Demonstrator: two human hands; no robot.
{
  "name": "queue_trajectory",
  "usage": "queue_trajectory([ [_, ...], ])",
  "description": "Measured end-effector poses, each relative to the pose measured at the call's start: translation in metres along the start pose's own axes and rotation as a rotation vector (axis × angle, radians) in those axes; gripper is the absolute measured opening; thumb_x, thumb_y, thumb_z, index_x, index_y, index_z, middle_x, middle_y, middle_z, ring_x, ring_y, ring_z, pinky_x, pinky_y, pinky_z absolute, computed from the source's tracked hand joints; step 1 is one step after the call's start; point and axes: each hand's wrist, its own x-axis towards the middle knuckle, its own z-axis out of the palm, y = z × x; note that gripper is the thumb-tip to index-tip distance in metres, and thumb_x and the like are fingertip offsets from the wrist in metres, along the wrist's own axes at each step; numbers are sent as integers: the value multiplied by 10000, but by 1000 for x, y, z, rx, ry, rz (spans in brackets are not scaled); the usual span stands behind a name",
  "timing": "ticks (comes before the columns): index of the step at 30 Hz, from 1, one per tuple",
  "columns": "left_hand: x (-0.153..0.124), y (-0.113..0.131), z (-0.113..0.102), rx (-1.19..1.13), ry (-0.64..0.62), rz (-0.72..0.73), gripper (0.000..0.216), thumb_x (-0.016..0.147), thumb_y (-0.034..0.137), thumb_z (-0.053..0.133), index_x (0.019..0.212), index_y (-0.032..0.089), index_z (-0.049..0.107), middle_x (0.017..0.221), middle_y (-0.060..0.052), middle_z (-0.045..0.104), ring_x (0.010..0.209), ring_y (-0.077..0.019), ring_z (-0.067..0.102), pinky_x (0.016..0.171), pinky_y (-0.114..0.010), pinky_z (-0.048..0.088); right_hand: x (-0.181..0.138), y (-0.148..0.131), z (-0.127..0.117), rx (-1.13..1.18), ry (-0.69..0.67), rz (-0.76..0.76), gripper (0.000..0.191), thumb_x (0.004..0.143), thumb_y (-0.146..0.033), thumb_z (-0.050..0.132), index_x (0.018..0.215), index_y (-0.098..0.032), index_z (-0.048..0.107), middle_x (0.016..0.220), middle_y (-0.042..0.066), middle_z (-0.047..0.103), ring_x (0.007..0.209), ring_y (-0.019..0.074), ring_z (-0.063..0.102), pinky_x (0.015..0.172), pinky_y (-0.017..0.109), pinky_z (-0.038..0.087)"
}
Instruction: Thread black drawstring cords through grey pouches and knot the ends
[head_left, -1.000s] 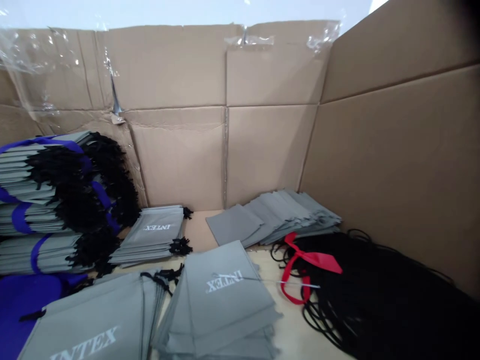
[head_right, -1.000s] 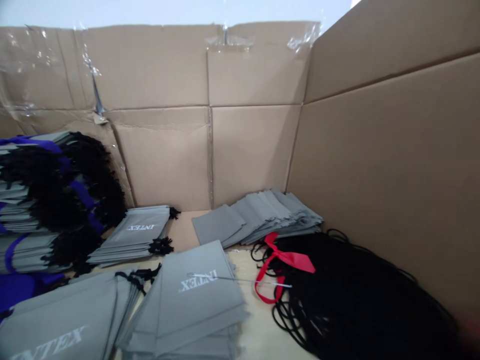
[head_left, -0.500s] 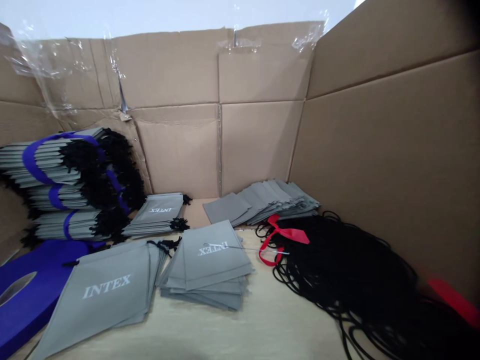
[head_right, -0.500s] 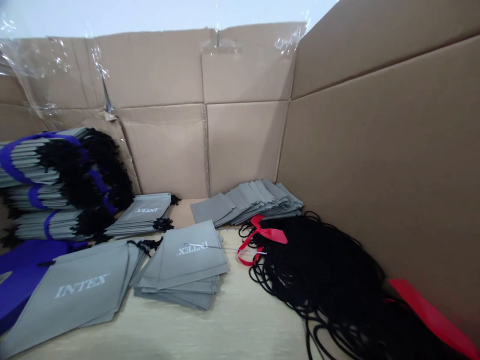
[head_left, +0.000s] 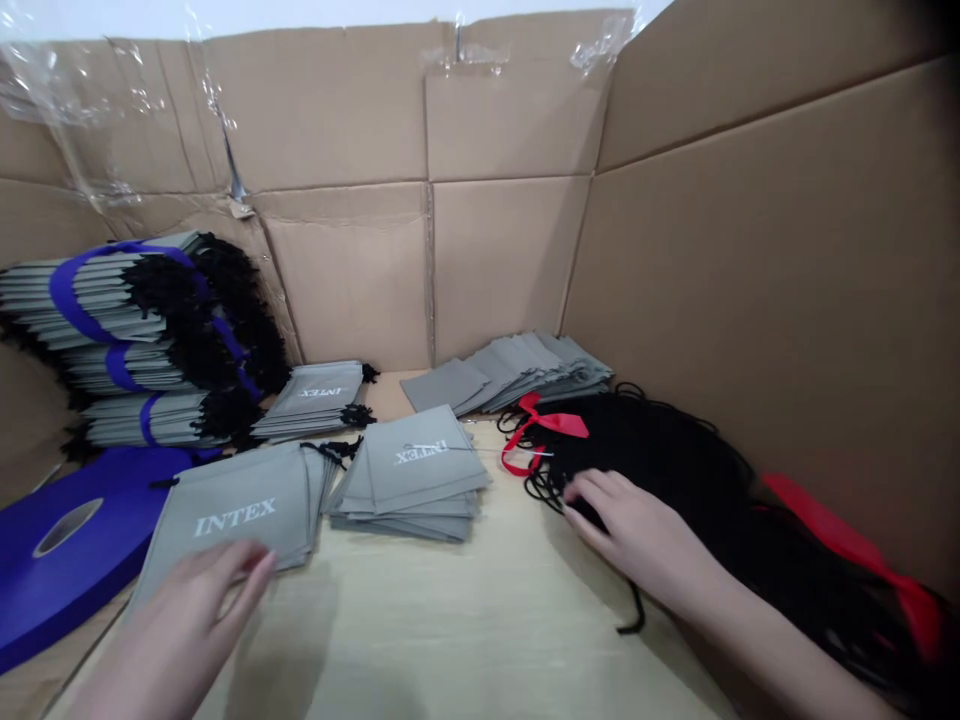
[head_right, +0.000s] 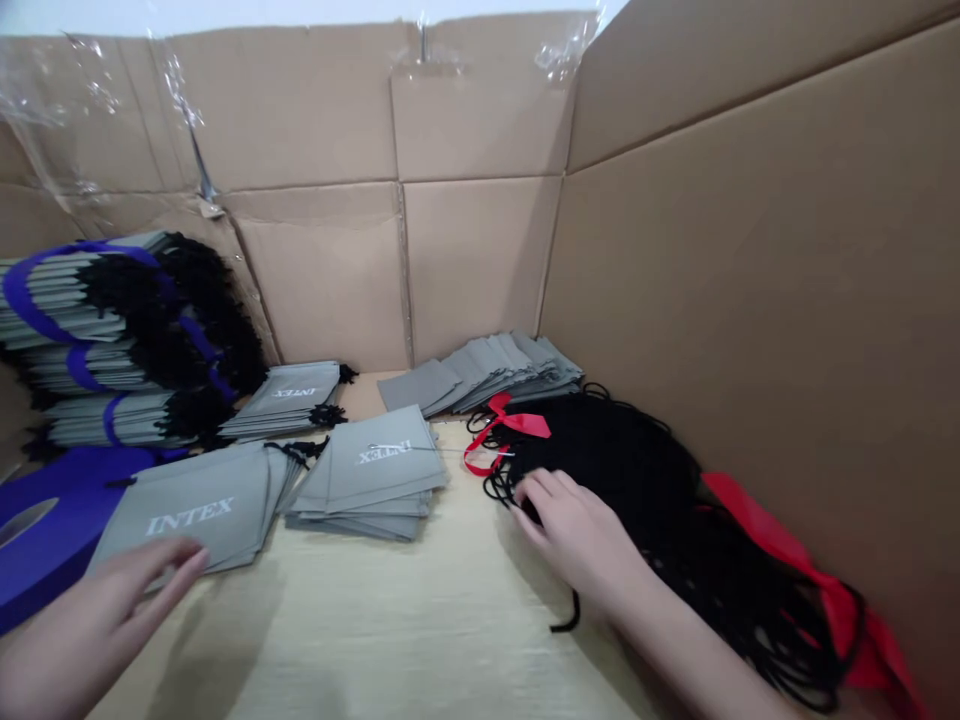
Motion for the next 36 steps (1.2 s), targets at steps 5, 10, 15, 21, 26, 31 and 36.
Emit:
queue_trajectory([
  [5, 41, 81, 10, 9, -223, 278, 344, 890, 405, 321, 781, 209, 582, 823, -39, 600, 855, -218, 524, 748, -344, 424, 39, 6, 39, -113, -161, 120, 157, 799, -315, 531, 812, -169, 588, 852, 106, 591, 829, 252, 526, 655, 332, 430],
  [10, 75, 105, 35, 27, -36, 523, 304, 890, 276, 338, 694, 172, 545, 750, -62, 567, 933, -240, 446, 805, -374, 387, 48, 7, 30, 25, -188, 108, 140, 779, -293, 551, 671, -205, 569, 808, 64, 595, 820, 239, 525, 622, 304, 390],
  [15, 82, 134, 59, -332, -298, 562, 204, 861, 274, 426, 818, 176, 600, 844, -58, 589, 962, -208, 466, 843, -351, 383, 67, -1, 9, 532, -184, 2, 147, 802, -303, 502, 704, -202, 548, 805, 25, 605, 796, 184, 553, 712, 288, 416],
  [21, 87, 165, 91, -1137, -958, 34, 354, 839, 426, 454, 993, 133, 581, 948, -98, 604, 793, -157, 560, 689, -287, 439, 77, -35, 9, 647, 1, -8, 173, 832, -286, 468, 720, -188, 554, 857, 60, 516, 826, 198, 513, 707, 316, 436],
  [26, 102, 162, 105, -1633, -873, -273, 200, 846, 303, 478, 761, 140, 556, 667, -18, 568, 600, -129, 558, 652, -314, 478, 60, -76, 11, 337, 193, -317, 146, 870, -169, 397, 796, -165, 523, 820, 77, 538, 775, 202, 468, 739, 359, 400],
  [31, 103, 143, 94, -1592, -756, -355, 97, 825, 155, 503, 798, 103, 580, 803, -61, 626, 677, -155, 597, 670, -327, 493, 48, -85, 23, 195, 291, -468, 206, 898, -206, 386, 795, -138, 551, 716, 70, 546, 707, 193, 467, 685, 324, 379],
  [36, 100, 128, 79, -1632, -834, -456, 170, 843, 223, 492, 780, 87, 572, 761, -57, 617, 682, -149, 604, 701, -289, 485, 45, -81, 25, 192, 280, -566, 255, 923, -271, 377, 800, -148, 564, 601, 23, 534, 577, 149, 476, 589, 269, 335],
])
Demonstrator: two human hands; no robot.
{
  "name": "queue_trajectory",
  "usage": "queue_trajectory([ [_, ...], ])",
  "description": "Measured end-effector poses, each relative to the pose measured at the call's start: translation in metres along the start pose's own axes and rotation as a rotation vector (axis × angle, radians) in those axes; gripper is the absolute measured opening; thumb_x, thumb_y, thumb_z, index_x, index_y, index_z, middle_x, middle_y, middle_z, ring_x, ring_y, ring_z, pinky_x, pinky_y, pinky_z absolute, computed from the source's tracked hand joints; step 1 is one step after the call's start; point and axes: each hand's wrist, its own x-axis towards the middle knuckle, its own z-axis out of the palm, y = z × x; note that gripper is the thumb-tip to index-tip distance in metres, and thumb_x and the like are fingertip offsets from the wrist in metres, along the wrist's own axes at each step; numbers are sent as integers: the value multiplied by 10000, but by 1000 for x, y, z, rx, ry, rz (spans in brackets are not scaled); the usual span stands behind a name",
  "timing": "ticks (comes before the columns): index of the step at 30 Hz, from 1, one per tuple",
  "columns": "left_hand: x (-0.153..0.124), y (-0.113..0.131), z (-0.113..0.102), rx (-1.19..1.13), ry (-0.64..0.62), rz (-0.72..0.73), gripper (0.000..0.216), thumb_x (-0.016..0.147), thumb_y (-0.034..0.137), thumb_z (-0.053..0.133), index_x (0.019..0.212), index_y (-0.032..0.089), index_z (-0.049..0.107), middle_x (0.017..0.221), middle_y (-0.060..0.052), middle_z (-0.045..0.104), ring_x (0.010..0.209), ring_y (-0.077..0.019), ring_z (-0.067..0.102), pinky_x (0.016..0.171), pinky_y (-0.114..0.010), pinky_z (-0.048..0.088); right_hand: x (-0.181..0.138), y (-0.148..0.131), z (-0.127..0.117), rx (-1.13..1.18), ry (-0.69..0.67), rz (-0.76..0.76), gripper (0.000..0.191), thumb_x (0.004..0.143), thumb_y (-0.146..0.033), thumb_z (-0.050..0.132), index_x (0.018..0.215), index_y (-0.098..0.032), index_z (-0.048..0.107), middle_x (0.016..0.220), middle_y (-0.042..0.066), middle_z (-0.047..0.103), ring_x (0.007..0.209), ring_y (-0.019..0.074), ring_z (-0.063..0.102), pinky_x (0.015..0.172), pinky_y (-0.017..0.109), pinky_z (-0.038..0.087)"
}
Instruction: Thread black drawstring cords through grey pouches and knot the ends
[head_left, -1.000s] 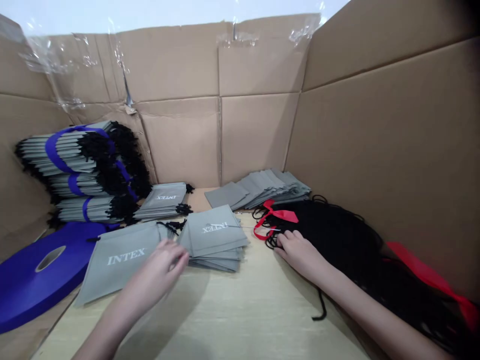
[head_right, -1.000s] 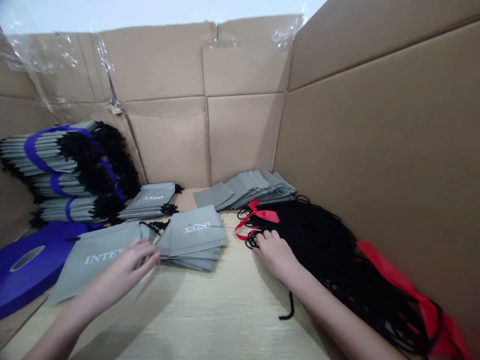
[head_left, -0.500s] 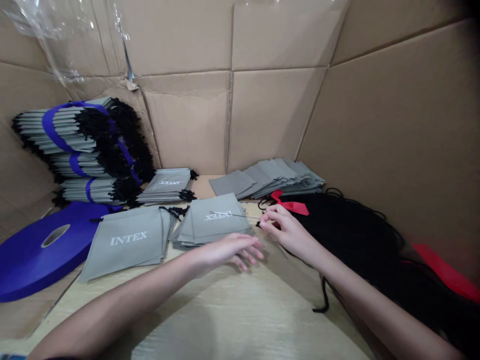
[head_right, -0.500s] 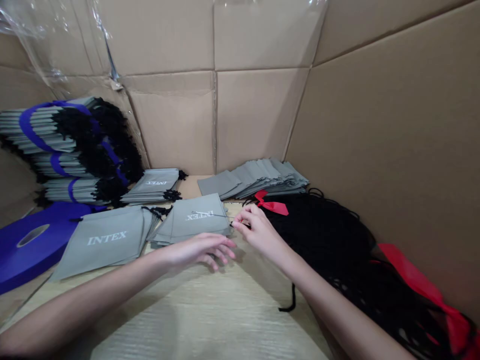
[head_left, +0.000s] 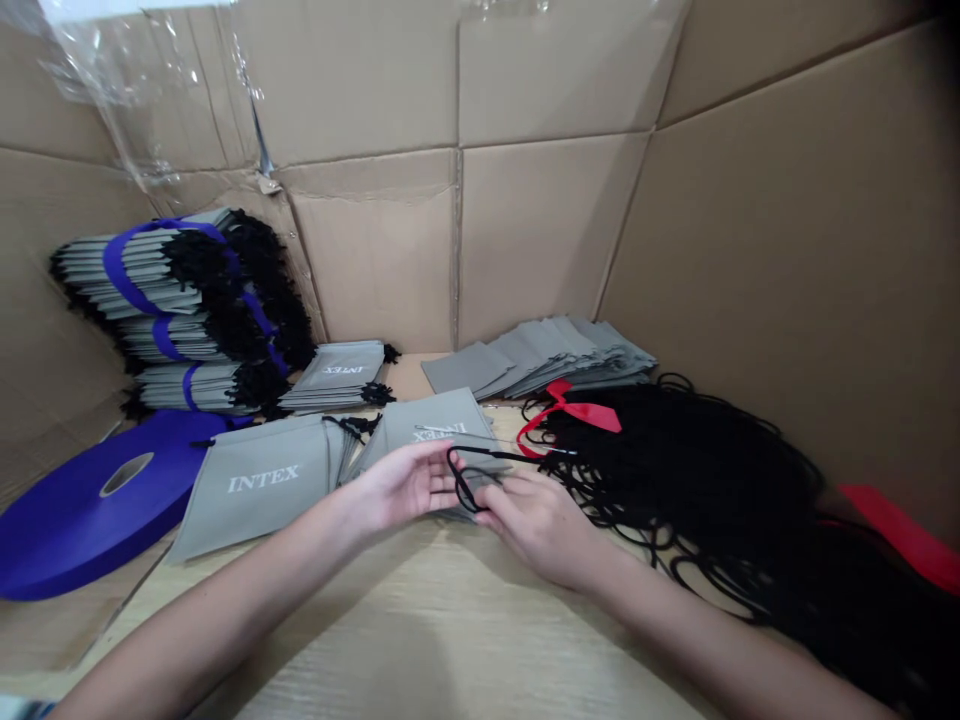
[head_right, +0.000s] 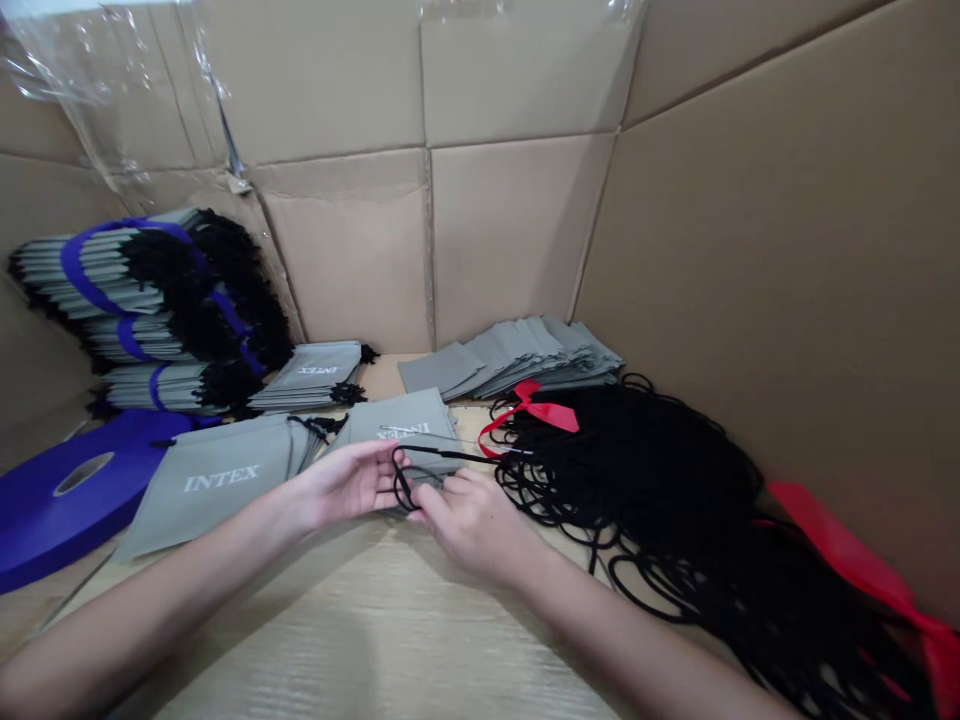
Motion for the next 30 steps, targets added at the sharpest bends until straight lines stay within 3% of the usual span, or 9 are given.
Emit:
queue_trajectory([
  [4, -4, 11, -3, -88, 6, 52, 170, 856, 227, 466, 757, 110, 538, 729, -39, 595, 697, -158, 611, 701, -290, 485, -3, -3, 0, 13, -28, -52, 330, 936, -314, 335, 759, -163, 570, 555, 13, 523, 524, 134, 467, 525, 251, 296],
  [7, -2, 20, -5, -75, -33, 89, 205, 878, 238, 420, 733, 125, 510, 644, -13, 544, 561, -122, 563, 614, -276, 480, -5, -2, 1, 76, -125, -68, 328, 941, -299, 310, 803, -163, 575, 558, 7, 534, 487, 120, 453, 486, 243, 289],
  [11, 5, 23, -11, 98, -45, 123, 156, 857, 256, 486, 771, 128, 508, 464, 94, 289, 328, -29, 242, 348, -152, 228, -3, 6, -2, 180, -144, -98, 265, 911, -295, 357, 827, -172, 575, 666, 38, 581, 629, 156, 519, 565, 260, 391],
  [13, 7, 19, -14, 264, -24, 225, 168, 814, 288, 563, 765, 141, 498, 454, 116, 212, 330, -17, 141, 340, -152, 110, 1, 11, -3, 195, -34, 6, 226, 891, -289, 391, 970, -162, 561, 879, 96, 612, 854, 206, 542, 729, 325, 442],
  [16, 8, 11, -15, 527, -4, 335, 290, 742, 398, 632, 715, 165, 460, 429, 124, 214, 341, -18, 120, 357, -166, 73, 8, 20, 5, 178, 54, 248, 413, 876, -289, 435, 1258, -138, 394, 1187, 159, 523, 1097, 237, 468, 887, 396, 413],
  [18, 6, 8, -14, 656, 27, 381, 361, 706, 454, 641, 649, 175, 418, 409, 122, 227, 343, -23, 137, 361, -177, 78, 9, 28, 12, 232, -44, 260, 385, 885, -268, 429, 1256, -165, 415, 1124, 122, 584, 998, 209, 542, 840, 360, 444],
  [21, 3, 7, -14, 848, 110, 470, 391, 677, 459, 651, 574, 165, 416, 415, 106, 263, 361, -27, 176, 371, -188, 87, 3, 42, 18, 280, -144, 218, 245, 902, -178, 367, 977, -185, 599, 839, 51, 657, 759, 164, 591, 686, 279, 458],
  [25, -1, 4, -21, 1019, 123, 491, 355, 768, 450, 542, 630, 125, 581, 414, 85, 264, 369, -41, 195, 381, -206, 93, -8, 62, 12, 223, -149, 191, 260, 879, -113, 360, 902, -171, 612, 793, 43, 641, 746, 154, 581, 650, 246, 430],
  [30, -9, 6, -25, 981, 131, 456, 384, 787, 462, 506, 603, 130, 571, 378, 85, 229, 349, -44, 177, 380, -206, 94, -15, 72, 6, 84, -205, 82, 268, 900, -147, 333, 905, -159, 600, 758, 59, 648, 692, 156, 596, 616, 243, 419],
])
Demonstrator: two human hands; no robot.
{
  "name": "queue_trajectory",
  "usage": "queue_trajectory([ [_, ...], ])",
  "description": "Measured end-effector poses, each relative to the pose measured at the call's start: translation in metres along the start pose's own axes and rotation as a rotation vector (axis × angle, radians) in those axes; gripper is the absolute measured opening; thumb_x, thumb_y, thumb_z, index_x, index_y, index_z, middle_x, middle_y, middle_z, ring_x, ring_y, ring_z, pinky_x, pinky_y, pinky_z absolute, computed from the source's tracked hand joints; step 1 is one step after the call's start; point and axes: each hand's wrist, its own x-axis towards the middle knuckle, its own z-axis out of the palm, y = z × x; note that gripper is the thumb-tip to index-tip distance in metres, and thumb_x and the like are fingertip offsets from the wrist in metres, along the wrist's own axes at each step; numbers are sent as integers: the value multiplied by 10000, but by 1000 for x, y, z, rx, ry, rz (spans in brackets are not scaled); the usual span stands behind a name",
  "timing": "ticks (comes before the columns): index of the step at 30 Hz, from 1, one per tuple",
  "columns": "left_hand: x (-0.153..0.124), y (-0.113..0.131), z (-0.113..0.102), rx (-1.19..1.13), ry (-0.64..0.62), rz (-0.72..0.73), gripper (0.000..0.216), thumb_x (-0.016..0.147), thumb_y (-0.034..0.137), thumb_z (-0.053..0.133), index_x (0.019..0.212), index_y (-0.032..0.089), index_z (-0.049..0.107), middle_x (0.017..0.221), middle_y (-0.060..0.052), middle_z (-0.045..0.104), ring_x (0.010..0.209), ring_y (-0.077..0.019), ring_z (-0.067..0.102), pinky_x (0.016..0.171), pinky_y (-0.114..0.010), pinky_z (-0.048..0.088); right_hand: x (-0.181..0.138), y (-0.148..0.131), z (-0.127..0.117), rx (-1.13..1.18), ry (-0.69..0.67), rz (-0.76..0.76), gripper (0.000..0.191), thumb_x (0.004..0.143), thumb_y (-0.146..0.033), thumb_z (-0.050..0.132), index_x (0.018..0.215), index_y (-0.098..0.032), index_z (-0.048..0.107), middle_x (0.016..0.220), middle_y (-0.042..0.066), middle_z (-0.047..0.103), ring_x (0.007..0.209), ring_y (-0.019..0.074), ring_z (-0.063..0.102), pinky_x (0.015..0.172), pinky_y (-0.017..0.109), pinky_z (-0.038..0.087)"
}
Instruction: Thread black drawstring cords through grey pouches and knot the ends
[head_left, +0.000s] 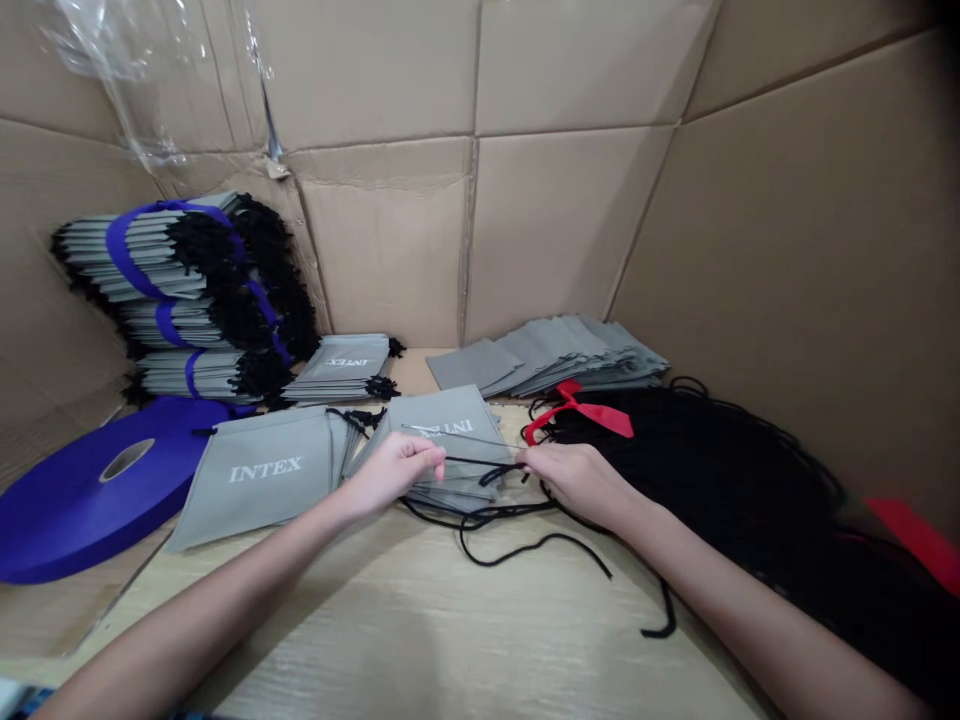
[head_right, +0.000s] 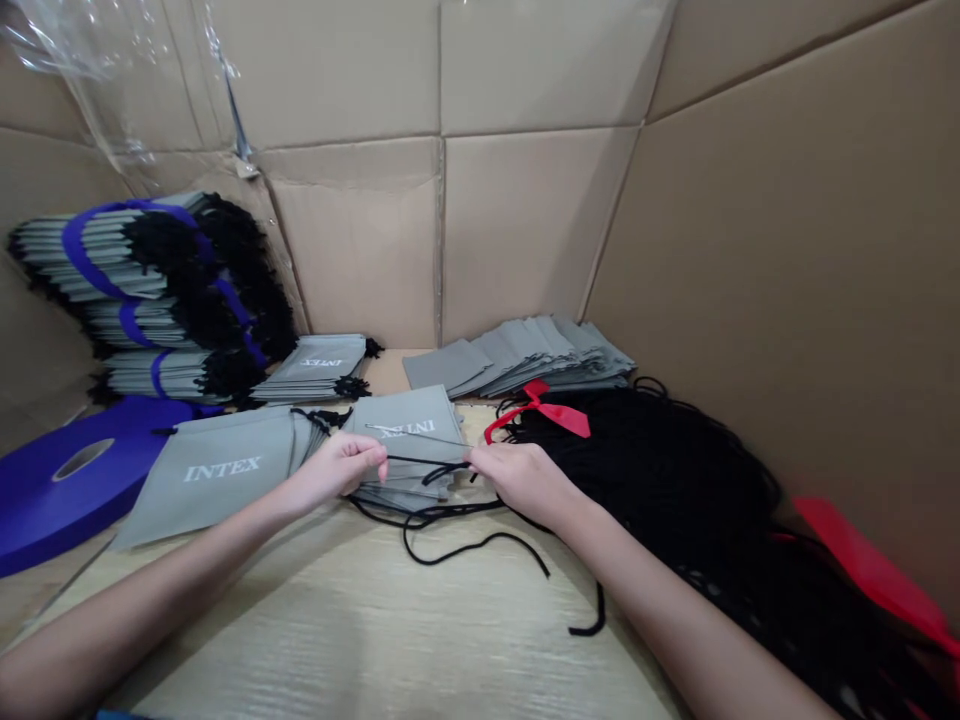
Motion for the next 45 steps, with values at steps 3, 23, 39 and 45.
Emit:
queue_trajectory([
  [3, -4, 9, -16, -73, 92, -26, 346, 790, 406, 528, 590, 125, 550, 371, 83, 234, 345, -35, 178, 381, -194, 89, -4, 9, 0, -122, 23, 0, 309, 917, -211, 301, 815, -152, 587, 691, 74, 640, 605, 158, 585, 543, 243, 389],
  [23, -27, 13, -104, -304, 314, 208, 213, 829, 357, 530, 762, 159, 486, 482, 102, 205, 357, -17, 161, 377, -133, 128, -38, 80, -13, -357, -121, 115, 361, 914, -341, 318, 776, -190, 616, 771, 70, 645, 762, 202, 596, 643, 298, 425],
  [39, -25, -20, -142, 60, 616, 156, 276, 790, 418, 515, 698, 158, 507, 458, 88, 234, 362, -40, 180, 365, -163, 115, 11, -39, 11, 16, -192, -187, 266, 928, -289, 348, 836, -168, 566, 815, 63, 563, 768, 185, 475, 695, 304, 374],
  [45, -31, -30, -167, 493, 917, 167, 262, 808, 376, 440, 695, 164, 545, 448, 63, 316, 394, -74, 279, 406, -199, 192, 5, -14, -5, 126, -215, -158, 275, 929, -233, 321, 906, -178, 589, 743, 49, 596, 683, 154, 520, 634, 256, 363],
])
